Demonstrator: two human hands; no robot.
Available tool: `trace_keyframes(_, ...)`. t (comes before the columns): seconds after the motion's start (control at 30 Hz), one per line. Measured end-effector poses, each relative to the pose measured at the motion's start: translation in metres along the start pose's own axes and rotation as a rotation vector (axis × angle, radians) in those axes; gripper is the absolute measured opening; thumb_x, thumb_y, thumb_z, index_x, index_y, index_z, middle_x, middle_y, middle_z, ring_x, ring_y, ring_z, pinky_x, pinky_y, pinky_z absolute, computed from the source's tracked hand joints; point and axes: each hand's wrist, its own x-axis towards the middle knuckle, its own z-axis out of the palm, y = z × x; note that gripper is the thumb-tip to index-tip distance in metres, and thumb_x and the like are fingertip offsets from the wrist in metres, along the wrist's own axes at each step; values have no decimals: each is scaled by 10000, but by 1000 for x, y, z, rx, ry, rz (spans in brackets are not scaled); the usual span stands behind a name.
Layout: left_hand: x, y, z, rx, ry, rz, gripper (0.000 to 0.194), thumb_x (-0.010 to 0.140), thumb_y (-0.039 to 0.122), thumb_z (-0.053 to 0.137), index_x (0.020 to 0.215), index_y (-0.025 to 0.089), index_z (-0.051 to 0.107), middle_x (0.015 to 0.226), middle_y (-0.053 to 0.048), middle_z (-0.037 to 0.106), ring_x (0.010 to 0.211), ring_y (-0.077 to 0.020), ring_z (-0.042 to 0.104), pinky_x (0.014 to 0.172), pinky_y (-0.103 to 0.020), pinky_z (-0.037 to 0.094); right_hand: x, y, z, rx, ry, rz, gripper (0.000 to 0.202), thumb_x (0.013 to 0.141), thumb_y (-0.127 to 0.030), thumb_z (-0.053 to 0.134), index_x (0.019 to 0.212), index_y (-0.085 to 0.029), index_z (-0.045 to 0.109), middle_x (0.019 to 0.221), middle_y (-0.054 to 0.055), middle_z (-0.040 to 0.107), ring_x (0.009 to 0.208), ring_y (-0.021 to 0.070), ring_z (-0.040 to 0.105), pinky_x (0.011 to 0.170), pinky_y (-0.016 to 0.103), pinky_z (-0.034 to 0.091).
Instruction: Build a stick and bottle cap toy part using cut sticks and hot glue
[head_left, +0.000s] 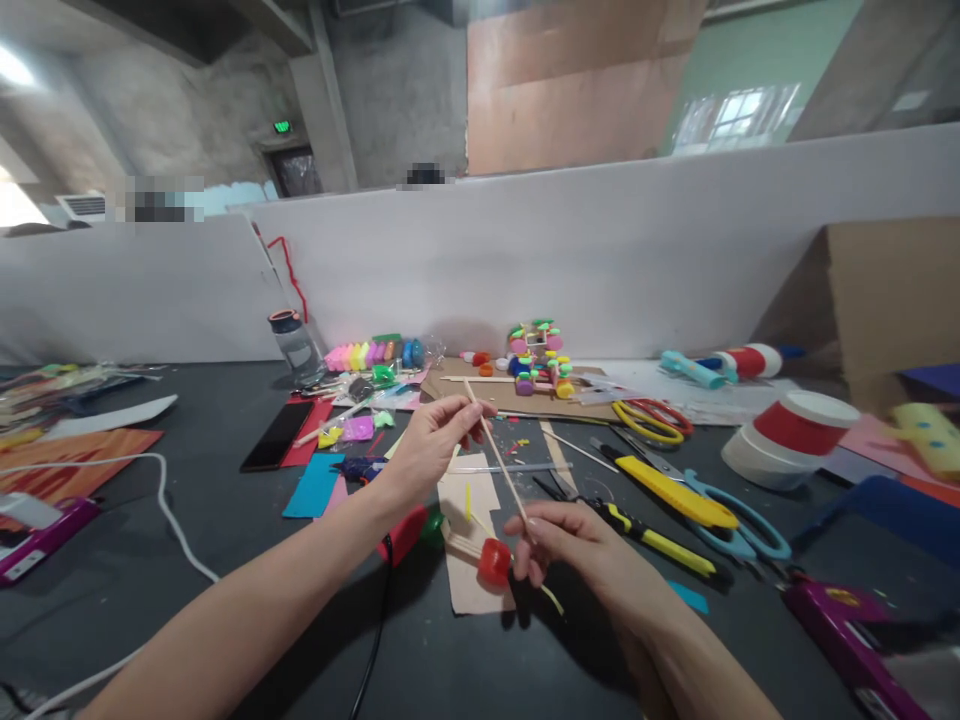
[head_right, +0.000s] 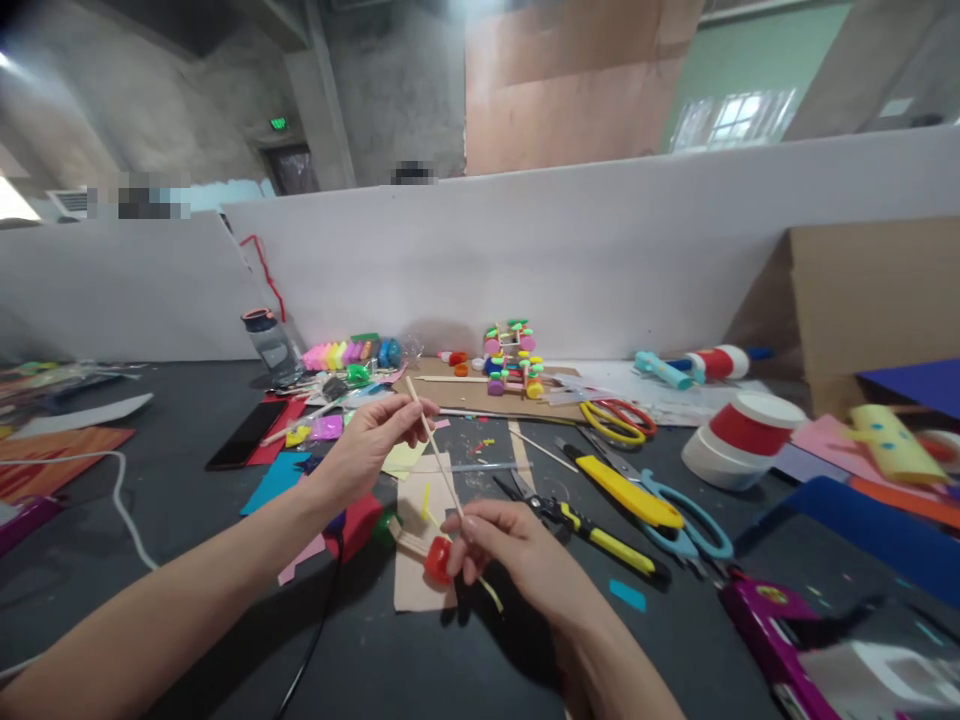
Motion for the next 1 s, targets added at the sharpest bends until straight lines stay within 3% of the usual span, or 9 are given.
trace_keyframes(0.13,-3,0,-3,-7,8,38,276,886,406,652,853,153,757,683,-14,643,637,-120,554,623,-251,432,1,-1,2,-52,-2,2,509,842,-622,688,897,-118,736,700,78,709,616,153,624,619,273,502)
trace_keyframes(0.23,-5,-1,-6,-23,44,80,262,861,395,689,821,146,761,680,-22,657,621,-115,566,590,-240,438,3,3,-4,-119,98,-34,509,855,-622,677,916,-119,719,704,68,697,610,148,614,619,281,508)
trace_keyframes(0.4,-10,4,-26,-50,257,227,195,898,366,668,881,184,735,774,-22,688,612,-93,571,557,-217,459,5,11,-25,-286,368,-151,477,946,-596,575,1077,-141,637,862,36,672,677,136,619,645,296,525)
trace_keyframes(0.5,-21,14,-43,-13,406,370,162,940,361,634,905,222,709,894,-28,712,596,-84,546,507,-211,433,4,10,-26,-454,423,-187,450,963,-569,554,1074,-142,646,857,42,669,718,156,629,682,317,530)
trace_keyframes(0.6,-41,22,-55,86,518,522,152,960,350,622,921,237,717,875,-21,699,629,-107,551,529,-241,443,0,4,-11,-667,341,-204,360,934,-513,600,1051,-184,691,946,65,701,844,205,657,767,347,527)
trace_keyframes(0.7,-65,20,-63,234,560,590,137,968,294,615,951,237,738,855,-19,690,660,-124,576,574,-263,459,-2,0,10,-890,200,-223,320,842,-424,750,1088,-227,696,1096,69,690,1008,260,632,884,395,497)
trace_keyframes(0.8,-82,12,-71,627,523,655,174,990,238,550,1024,243,721,866,-19,698,737,-151,622,662,-282,490,-2,3,24,-1084,114,-239,435,759,-355,851,1128,-208,676,1148,101,662,1074,307,580,941,462,458)
trace_keyframes(0.87,-89,7,-76,823,468,673,180,981,228,540,1033,239,712,853,-25,716,767,-173,648,711,-304,503,0,8,28,-1187,82,-249,373,785,-327,832,1096,-194,674,1103,113,650,1026,304,565,912,468,453)
trace_keyframes(1.0,-93,4,-80,927,404,636,154,936,251,577,860,217,707,783,-51,745,706,-207,647,714,-348,500,3,15,27,-1309,38,-260,184,885,-313,733,1002,-187,667,968,98,624,903,272,539,787,404,454)
